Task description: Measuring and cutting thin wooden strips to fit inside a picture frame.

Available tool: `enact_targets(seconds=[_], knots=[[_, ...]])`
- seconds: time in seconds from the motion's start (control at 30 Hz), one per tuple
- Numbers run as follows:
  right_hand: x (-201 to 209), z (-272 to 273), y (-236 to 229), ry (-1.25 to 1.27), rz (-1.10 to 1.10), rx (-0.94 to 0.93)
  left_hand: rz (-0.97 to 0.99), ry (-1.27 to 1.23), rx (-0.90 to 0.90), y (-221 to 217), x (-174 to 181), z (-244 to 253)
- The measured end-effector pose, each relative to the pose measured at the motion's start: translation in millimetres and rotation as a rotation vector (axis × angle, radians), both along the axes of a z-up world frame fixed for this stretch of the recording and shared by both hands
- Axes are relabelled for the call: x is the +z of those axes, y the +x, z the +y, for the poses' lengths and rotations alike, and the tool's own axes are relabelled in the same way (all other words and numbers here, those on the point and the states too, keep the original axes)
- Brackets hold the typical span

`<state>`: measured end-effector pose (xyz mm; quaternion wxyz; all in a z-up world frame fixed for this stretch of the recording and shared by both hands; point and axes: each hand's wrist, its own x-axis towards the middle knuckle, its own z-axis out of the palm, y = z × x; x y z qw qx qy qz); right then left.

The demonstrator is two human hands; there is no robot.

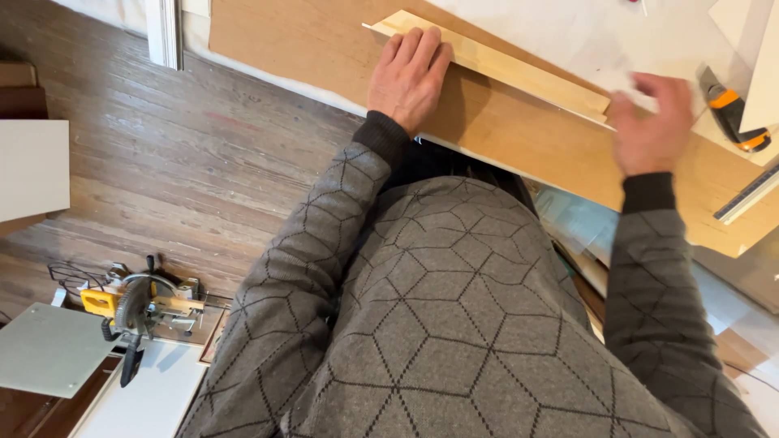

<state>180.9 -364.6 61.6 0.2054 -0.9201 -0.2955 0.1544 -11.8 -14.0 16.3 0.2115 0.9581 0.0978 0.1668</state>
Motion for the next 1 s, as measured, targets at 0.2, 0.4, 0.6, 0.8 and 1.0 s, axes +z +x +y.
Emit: enact_targets(seconds=[0.2,0.4,0.6,0.8,1.0], knots=[[5,-122,45,-0.173,-0.178,-0.164,0.198,0.039,0.004,5,23,-15],[-2,-160,66,-0.305,-0.300,0.026,0.321,0.118,0.065,5,26,-16],[16,-143,61,-0.322,-0.326,0.027,0.300,0.091,0.062,2,25,-21],[27,-34,24,-0.030,-0.007,0.053,0.249,0.119,0.086,1,20,-24],[24,79,-16,0.067,-0.006,0.284,0.152,0.066,0.052,0,7,-12]])
